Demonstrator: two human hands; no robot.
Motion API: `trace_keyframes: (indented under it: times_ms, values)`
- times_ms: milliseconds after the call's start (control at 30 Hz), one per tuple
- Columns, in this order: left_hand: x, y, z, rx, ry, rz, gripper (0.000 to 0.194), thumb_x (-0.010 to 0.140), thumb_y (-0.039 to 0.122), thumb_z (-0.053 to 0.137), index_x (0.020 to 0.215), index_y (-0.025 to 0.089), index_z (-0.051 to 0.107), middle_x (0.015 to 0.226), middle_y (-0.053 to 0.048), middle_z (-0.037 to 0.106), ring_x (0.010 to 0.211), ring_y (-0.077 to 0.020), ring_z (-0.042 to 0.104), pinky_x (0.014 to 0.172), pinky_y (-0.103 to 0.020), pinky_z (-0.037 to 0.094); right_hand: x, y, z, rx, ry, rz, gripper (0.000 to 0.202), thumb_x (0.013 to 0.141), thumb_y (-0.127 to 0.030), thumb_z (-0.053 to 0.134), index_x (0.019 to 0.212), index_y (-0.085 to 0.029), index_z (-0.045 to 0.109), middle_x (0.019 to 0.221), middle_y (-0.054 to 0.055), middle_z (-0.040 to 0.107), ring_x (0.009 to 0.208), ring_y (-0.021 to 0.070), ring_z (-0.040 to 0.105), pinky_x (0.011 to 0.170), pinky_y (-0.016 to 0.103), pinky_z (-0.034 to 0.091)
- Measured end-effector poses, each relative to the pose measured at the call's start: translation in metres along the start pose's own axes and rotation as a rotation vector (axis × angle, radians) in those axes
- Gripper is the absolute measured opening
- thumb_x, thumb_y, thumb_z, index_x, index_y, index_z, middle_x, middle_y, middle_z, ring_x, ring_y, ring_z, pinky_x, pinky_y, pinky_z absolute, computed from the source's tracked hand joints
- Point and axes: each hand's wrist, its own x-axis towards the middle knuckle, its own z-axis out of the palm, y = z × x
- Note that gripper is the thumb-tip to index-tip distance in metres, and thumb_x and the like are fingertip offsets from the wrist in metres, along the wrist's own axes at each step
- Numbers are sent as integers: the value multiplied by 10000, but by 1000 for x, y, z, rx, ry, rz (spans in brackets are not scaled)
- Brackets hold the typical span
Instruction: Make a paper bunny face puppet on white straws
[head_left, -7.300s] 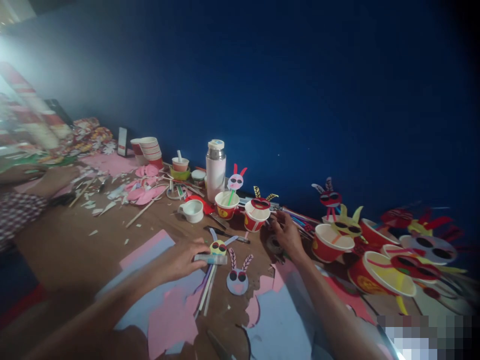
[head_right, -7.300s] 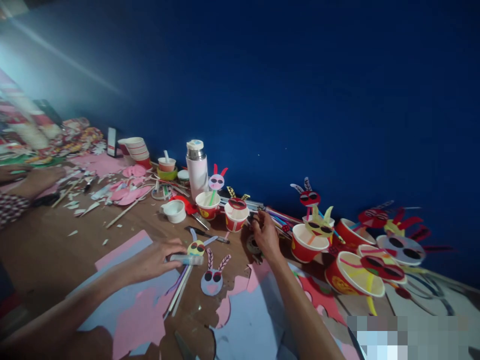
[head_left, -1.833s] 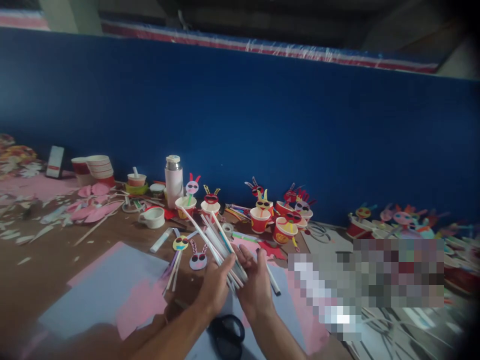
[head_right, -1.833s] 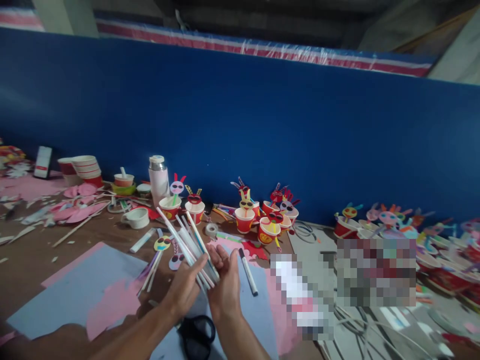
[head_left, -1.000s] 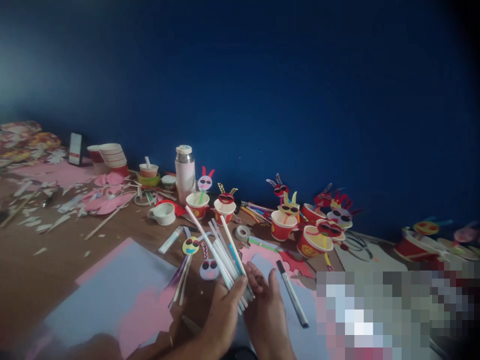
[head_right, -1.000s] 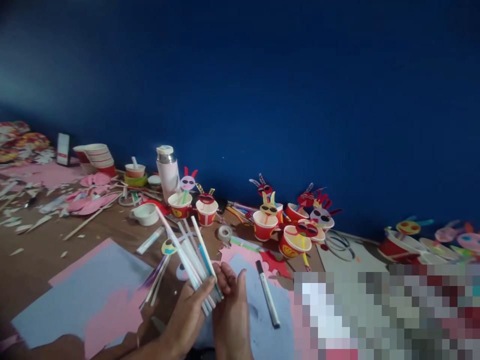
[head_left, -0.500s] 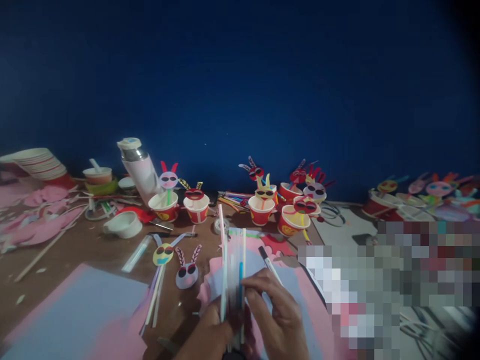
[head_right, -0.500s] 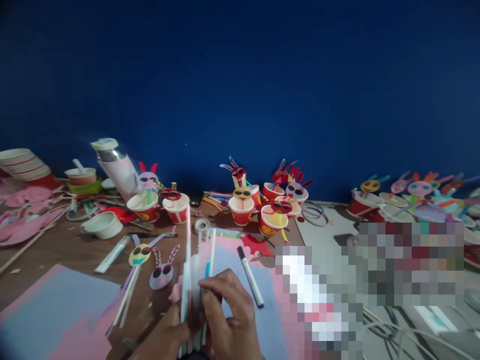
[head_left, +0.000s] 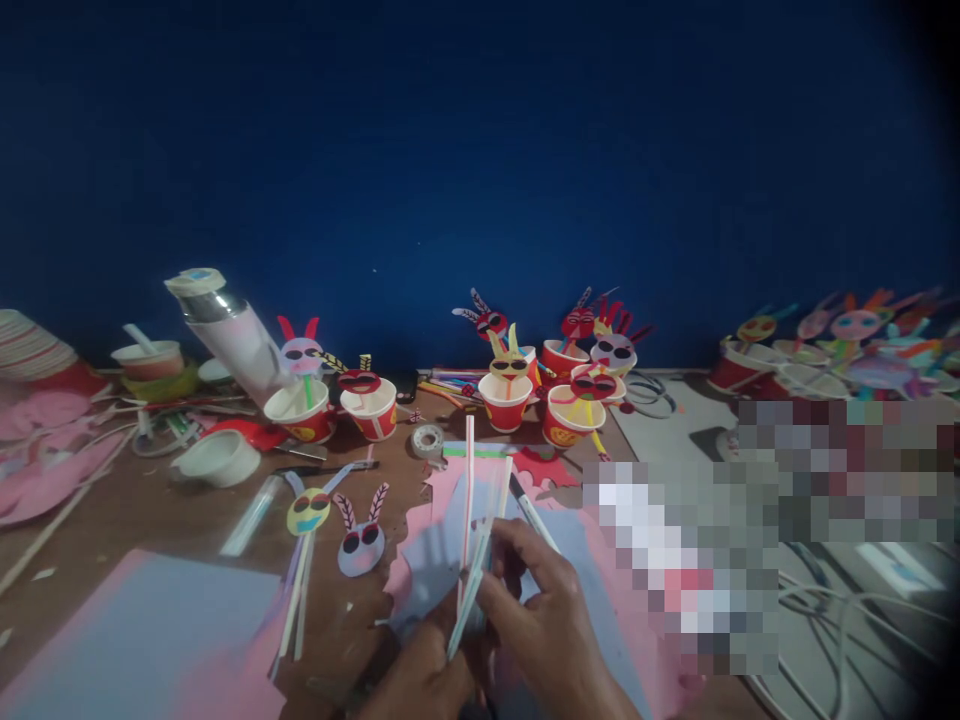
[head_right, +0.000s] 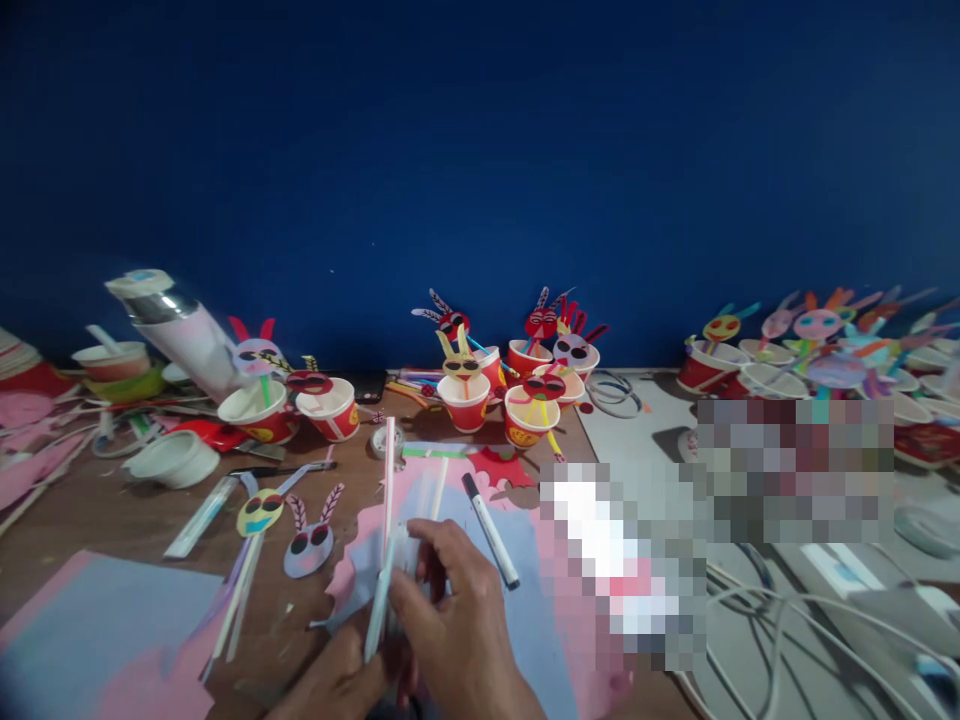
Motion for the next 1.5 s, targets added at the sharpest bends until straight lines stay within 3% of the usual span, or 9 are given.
trace_keyframes:
  times_ms: [167,267,400,500,667,867,967,1267,1500]
  values:
    - [3,0,-2,-61,-2,-62,407,682,416,665,1012,178,636,644,-25,616,606,-170,546,586,-263,422,7,-7,-7,87,-89,73,9,702,-183,580,700,-181,588,634,-22,508,610,122,480,582,226,391]
    - [4,-9,-8,-193,-37,-118,608,645,517,674,1135,177,557,681,-44,635,626,-187,573,589,-282,444,11,-8,-12,234,-152,132,130,750,-292,577,731,-164,589,655,0,535,645,137,489,608,239,400]
    - [7,-20,-14,-308,-66,-172,681,643,528,680,1177,145,497,685,-73,647,619,-199,604,578,-293,465,14,-4,-16,409,-204,173,229,764,-384,594,815,-161,599,695,8,543,659,133,484,615,235,392]
    - [7,-18,-13,-416,-113,-187,606,684,510,651,1145,144,505,729,-105,662,605,-218,625,560,-318,480,15,-2,-17,522,-232,237,235,771,-407,589,799,-174,577,680,-2,539,623,124,485,600,233,393]
    - [4,-7,-9,-557,-213,-198,383,748,448,597,883,90,588,696,-121,654,587,-228,636,565,-345,498,15,0,-18,533,-208,262,184,798,-361,558,800,-180,590,668,-6,526,634,131,495,632,244,395]
    - [3,-1,-10,-567,-277,-172,366,763,436,577,823,76,606,682,-112,651,567,-194,635,545,-276,491,17,9,-19,487,-198,221,173,838,-334,508,835,-187,599,675,-14,500,639,124,459,632,249,371]
    - [2,1,-10,-594,-244,-174,360,730,439,614,785,83,607,690,-84,634,546,-189,629,511,-274,495,19,13,-20,470,-189,209,202,842,-349,506,905,-180,598,707,-3,534,644,125,464,631,253,365]
    - [2,-1,-7,-564,-182,-200,324,719,387,642,837,88,601,694,-80,641,554,-186,632,478,-272,509,22,8,-25,435,-143,169,140,812,-320,546,798,-181,552,693,-22,519,631,114,454,609,238,356]
    - [2,-12,-7,-458,-121,-197,357,707,461,645,791,126,551,589,-45,635,496,-147,602,466,-245,499,24,8,-27,433,-114,182,141,791,-317,551,752,-184,525,659,-23,518,613,119,461,598,241,371]
